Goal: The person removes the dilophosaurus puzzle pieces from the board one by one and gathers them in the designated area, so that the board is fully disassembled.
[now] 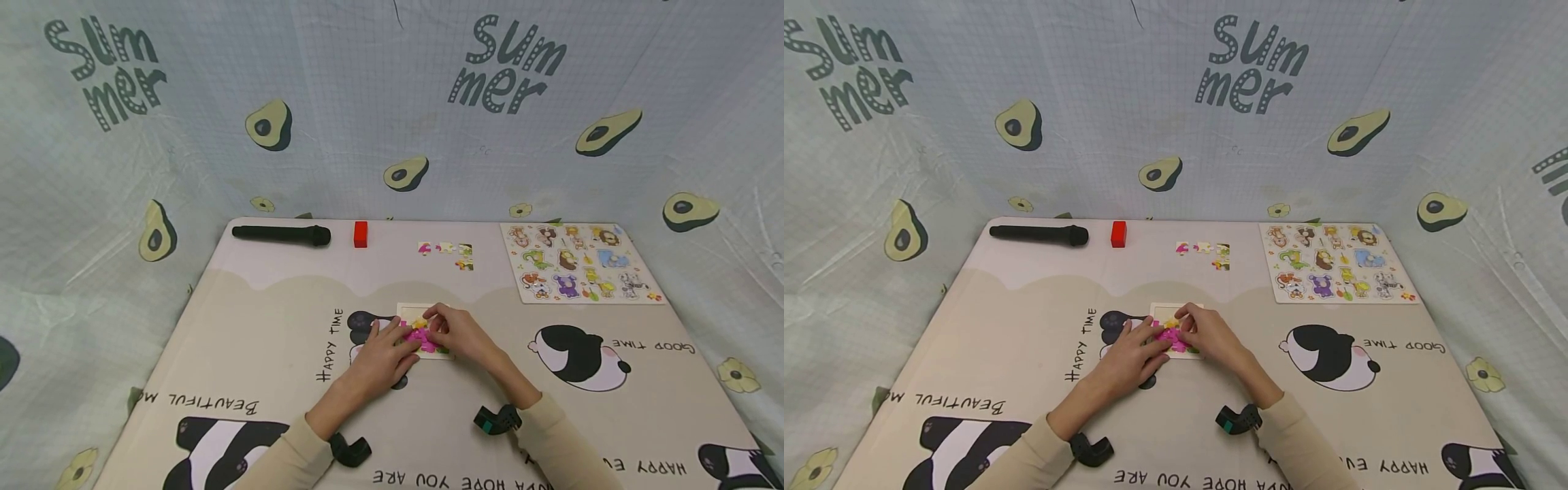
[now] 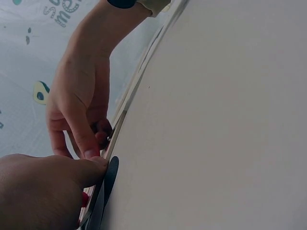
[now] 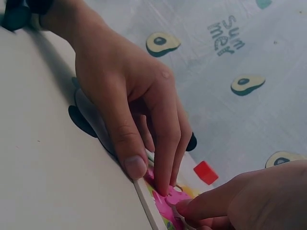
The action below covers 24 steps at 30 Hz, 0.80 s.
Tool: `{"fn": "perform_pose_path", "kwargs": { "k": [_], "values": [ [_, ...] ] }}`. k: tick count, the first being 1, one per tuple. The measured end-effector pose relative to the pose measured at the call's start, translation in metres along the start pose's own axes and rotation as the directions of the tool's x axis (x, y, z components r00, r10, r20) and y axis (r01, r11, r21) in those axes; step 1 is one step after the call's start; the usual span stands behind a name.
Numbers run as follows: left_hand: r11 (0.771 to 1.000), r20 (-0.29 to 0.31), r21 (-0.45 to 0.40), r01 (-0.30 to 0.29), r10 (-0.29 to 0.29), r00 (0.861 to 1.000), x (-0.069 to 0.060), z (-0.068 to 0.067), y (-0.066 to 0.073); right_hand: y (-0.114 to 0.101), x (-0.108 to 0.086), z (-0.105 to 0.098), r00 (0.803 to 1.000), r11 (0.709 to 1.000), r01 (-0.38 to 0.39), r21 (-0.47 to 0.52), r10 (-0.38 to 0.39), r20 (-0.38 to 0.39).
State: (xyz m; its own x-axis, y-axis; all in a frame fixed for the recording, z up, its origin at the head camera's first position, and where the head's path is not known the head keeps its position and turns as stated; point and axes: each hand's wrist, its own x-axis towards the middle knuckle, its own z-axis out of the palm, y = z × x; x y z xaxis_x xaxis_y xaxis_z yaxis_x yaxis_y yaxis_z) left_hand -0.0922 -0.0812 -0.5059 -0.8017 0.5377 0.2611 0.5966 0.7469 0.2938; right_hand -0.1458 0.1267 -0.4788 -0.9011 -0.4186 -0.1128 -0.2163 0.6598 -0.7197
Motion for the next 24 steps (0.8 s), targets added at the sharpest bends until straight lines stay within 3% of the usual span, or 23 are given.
{"fn": "perform_pose_path", "kwargs": {
  "k": [5,15,24],
  "values": [
    [1.000,-0.011,0.003,-0.007,0.007,1.000,0.000,0.000,0.000,0.001,0.000,-0.002,1.000,1.000,0.005,-0.015,-0.005,-0.014],
    [1.000,-0.017,-0.008,-0.016,0.016,1.000,0.000,0.001,-0.001,0.009,0.009,-0.010,0.993,1.000,0.020,0.010,-0.019,-0.114],
    [1.000,-0.035,-0.016,-0.024,0.023,0.999,0.000,0.002,-0.001,0.019,0.030,-0.018,0.967,0.998,0.009,0.057,0.006,-0.254]
  ]
}}
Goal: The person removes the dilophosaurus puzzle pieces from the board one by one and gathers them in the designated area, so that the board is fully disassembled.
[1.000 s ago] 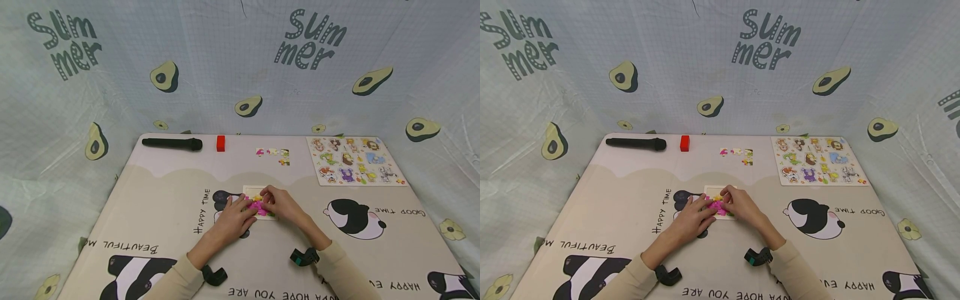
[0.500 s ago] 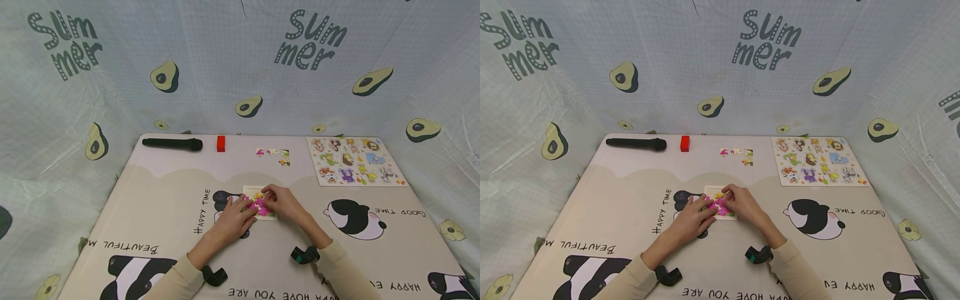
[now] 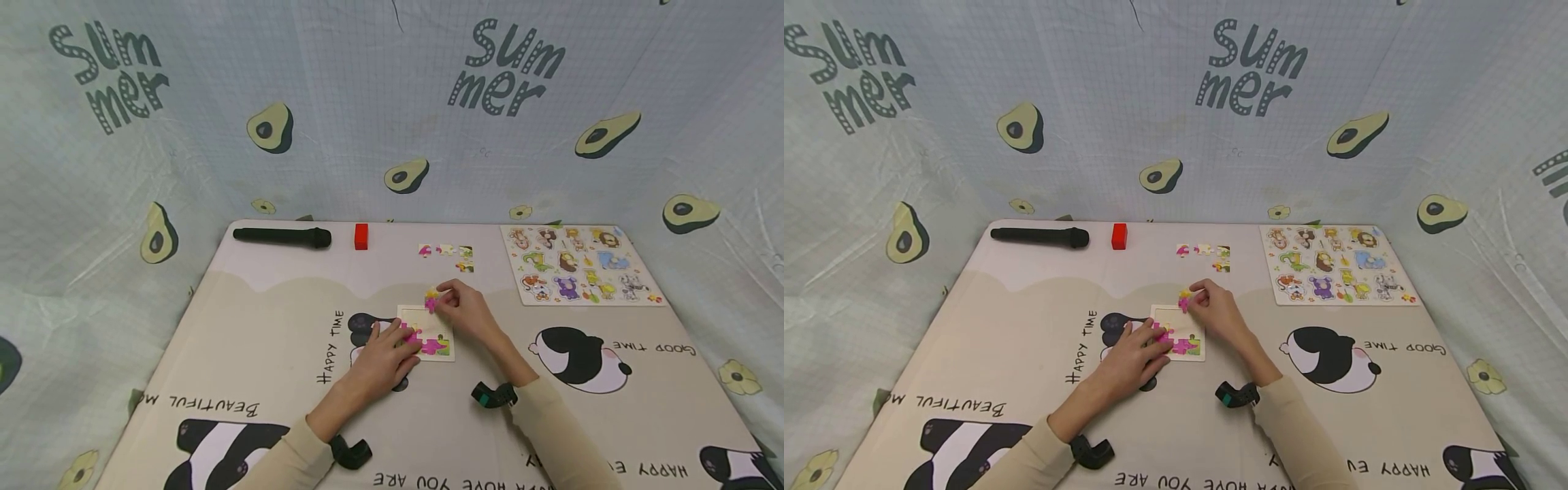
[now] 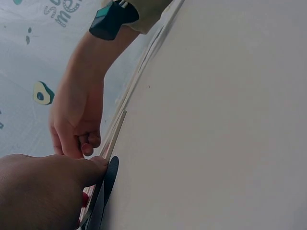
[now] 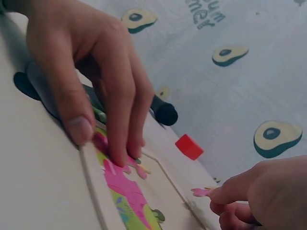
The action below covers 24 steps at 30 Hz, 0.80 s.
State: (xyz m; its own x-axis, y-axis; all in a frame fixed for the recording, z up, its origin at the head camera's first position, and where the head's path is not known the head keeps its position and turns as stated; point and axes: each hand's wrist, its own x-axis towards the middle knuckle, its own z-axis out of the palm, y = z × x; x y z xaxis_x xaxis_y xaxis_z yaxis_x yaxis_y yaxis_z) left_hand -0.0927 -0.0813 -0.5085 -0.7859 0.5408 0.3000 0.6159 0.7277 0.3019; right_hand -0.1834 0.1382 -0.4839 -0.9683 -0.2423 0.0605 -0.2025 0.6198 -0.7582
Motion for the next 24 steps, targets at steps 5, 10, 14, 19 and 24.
{"fn": "perform_pose_path", "kwargs": {
  "k": [5,10,14,19,24],
  "values": [
    [1.000,-0.003,0.000,0.001,-0.001,1.000,0.000,0.000,0.001,0.006,0.013,-0.003,0.998,0.999,-0.022,0.038,0.024,-0.057],
    [1.000,-0.004,0.003,0.001,-0.001,1.000,-0.001,-0.001,0.001,0.008,0.022,-0.004,0.992,0.996,-0.060,0.060,0.067,-0.106],
    [1.000,-0.004,-0.002,0.002,-0.002,1.000,-0.001,-0.001,0.002,0.011,0.029,-0.004,0.986,0.996,-0.075,0.057,0.083,-0.147],
    [1.000,0.003,0.013,0.003,-0.003,1.000,0.000,0.001,0.001,0.014,0.038,-0.004,0.976,0.994,-0.094,0.060,0.103,-0.191],
    [1.000,0.001,0.008,0.005,-0.005,1.000,0.000,0.001,0.001,0.014,0.045,-0.004,0.965,0.991,-0.122,0.062,0.133,-0.227]
  ]
}}
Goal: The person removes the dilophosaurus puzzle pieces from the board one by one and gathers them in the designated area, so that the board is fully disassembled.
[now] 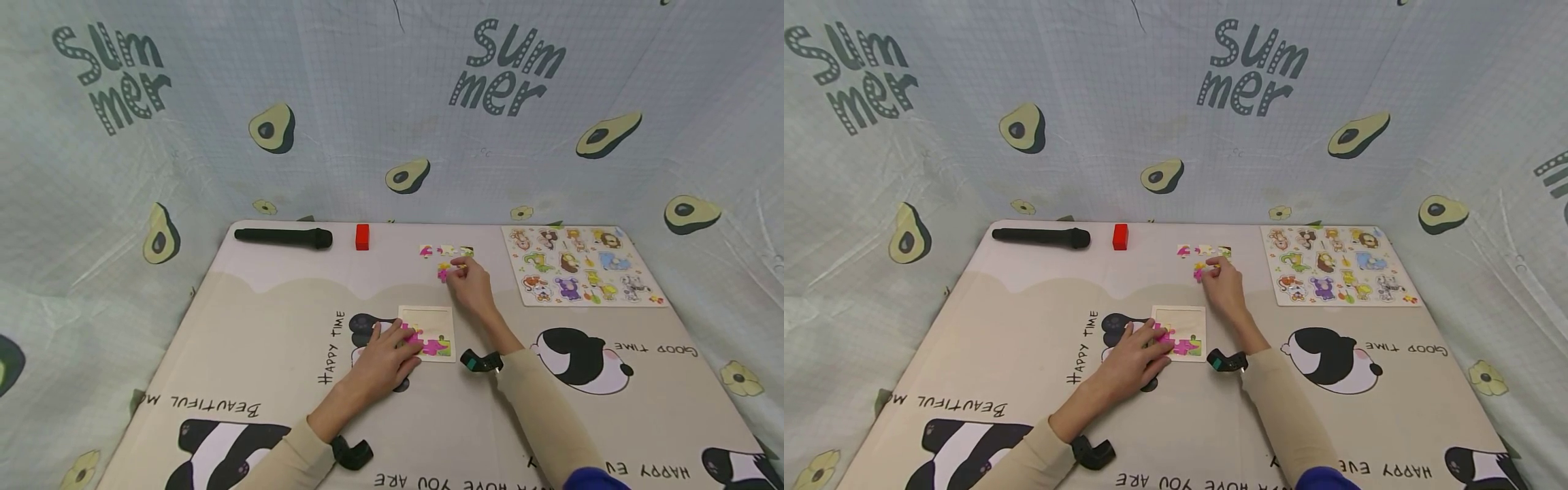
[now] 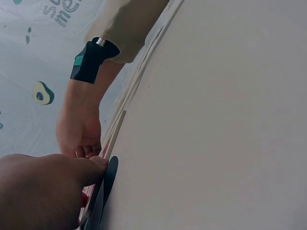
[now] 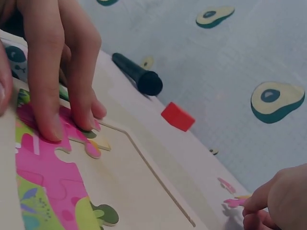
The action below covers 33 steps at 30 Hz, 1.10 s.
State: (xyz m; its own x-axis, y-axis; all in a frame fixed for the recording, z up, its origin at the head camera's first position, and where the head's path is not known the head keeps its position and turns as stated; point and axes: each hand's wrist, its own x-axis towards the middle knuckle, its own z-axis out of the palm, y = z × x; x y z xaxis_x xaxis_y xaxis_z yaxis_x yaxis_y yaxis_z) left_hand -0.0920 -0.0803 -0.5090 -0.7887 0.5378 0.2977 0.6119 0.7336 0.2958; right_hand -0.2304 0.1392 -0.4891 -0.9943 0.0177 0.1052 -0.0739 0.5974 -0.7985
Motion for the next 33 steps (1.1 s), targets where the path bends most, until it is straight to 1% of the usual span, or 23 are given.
{"fn": "perform_pose_path", "kwargs": {
  "k": [7,13,19,21,28,33],
  "values": [
    [1.000,0.013,-0.021,0.013,-0.013,1.000,-0.001,-0.001,0.000,0.000,0.009,0.003,0.997,0.998,-0.067,0.001,0.067,-0.029],
    [1.000,0.019,-0.017,0.020,-0.020,1.000,0.000,-0.001,0.000,-0.001,0.013,0.006,0.995,0.996,-0.086,-0.036,0.084,-0.060],
    [1.000,0.020,-0.010,0.019,-0.019,1.000,0.000,-0.002,0.000,0.001,0.014,0.008,0.995,0.995,-0.053,-0.086,0.045,-0.089],
    [1.000,0.020,-0.013,0.018,-0.018,1.000,0.000,-0.002,0.000,0.002,0.013,0.008,0.996,0.995,-0.036,-0.098,0.028,-0.087],
    [1.000,0.008,-0.005,0.010,-0.010,1.000,0.000,-0.001,-0.001,0.002,0.011,0.007,0.998,0.986,0.049,-0.159,-0.053,-0.026],
    [1.000,0.028,-0.007,0.023,-0.023,0.999,0.000,-0.001,-0.001,-0.001,0.014,0.008,0.998,0.981,0.062,-0.186,-0.064,-0.004]
  ]
}}
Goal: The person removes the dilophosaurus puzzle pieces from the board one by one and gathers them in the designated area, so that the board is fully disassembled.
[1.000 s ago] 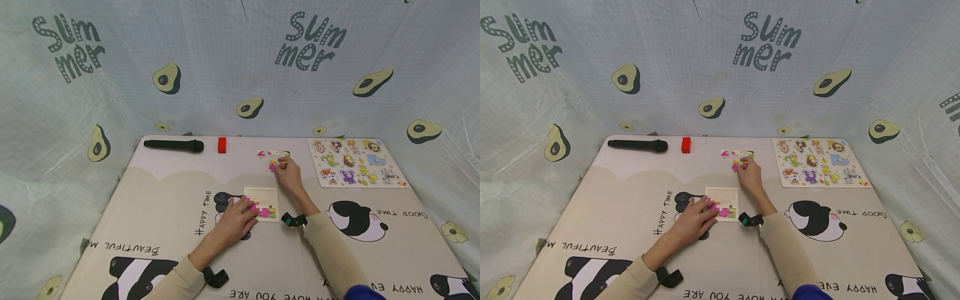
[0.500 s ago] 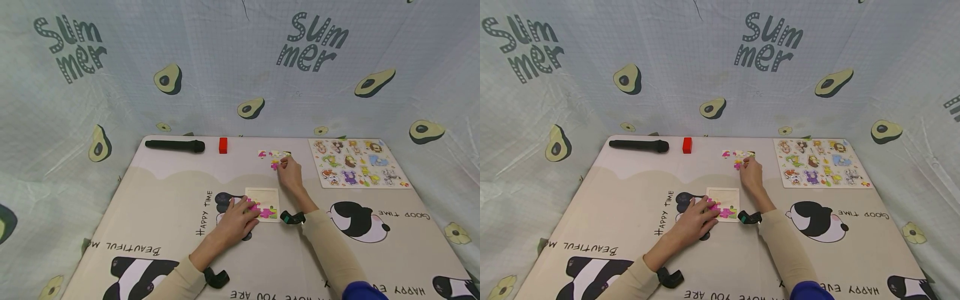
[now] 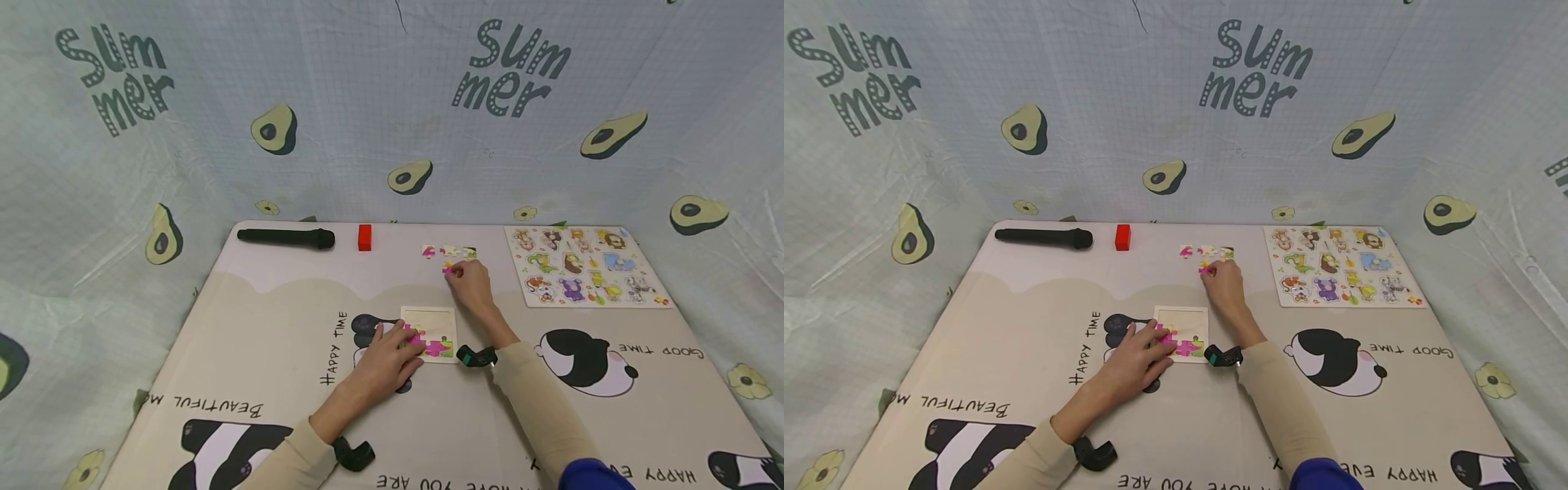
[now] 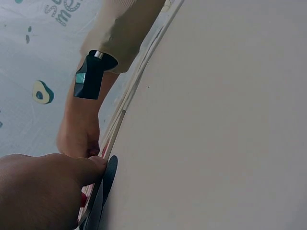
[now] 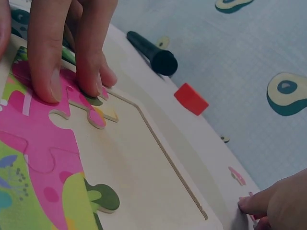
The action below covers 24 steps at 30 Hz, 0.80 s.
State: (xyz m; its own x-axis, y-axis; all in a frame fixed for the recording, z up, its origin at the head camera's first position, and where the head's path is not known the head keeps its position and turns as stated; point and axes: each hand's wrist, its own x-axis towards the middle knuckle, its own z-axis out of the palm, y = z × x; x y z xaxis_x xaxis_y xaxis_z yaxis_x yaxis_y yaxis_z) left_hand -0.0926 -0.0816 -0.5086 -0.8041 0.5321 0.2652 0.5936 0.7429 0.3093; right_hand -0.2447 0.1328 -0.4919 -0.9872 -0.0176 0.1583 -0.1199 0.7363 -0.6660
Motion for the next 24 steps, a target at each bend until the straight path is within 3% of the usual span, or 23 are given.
{"fn": "perform_pose_path", "kwargs": {
  "k": [15,24],
  "values": [
    [1.000,0.003,-0.001,0.002,-0.002,1.000,0.0000,0.0003,0.0004,0.0008,0.0019,0.0009,1.000,1.000,-0.007,-0.015,0.007,0.010],
    [1.000,-0.007,-0.002,-0.003,0.003,1.000,0.0000,-0.0010,0.0011,0.0025,-0.0003,-0.0015,1.000,0.999,-0.016,0.033,0.016,-0.011]
  ]
}}
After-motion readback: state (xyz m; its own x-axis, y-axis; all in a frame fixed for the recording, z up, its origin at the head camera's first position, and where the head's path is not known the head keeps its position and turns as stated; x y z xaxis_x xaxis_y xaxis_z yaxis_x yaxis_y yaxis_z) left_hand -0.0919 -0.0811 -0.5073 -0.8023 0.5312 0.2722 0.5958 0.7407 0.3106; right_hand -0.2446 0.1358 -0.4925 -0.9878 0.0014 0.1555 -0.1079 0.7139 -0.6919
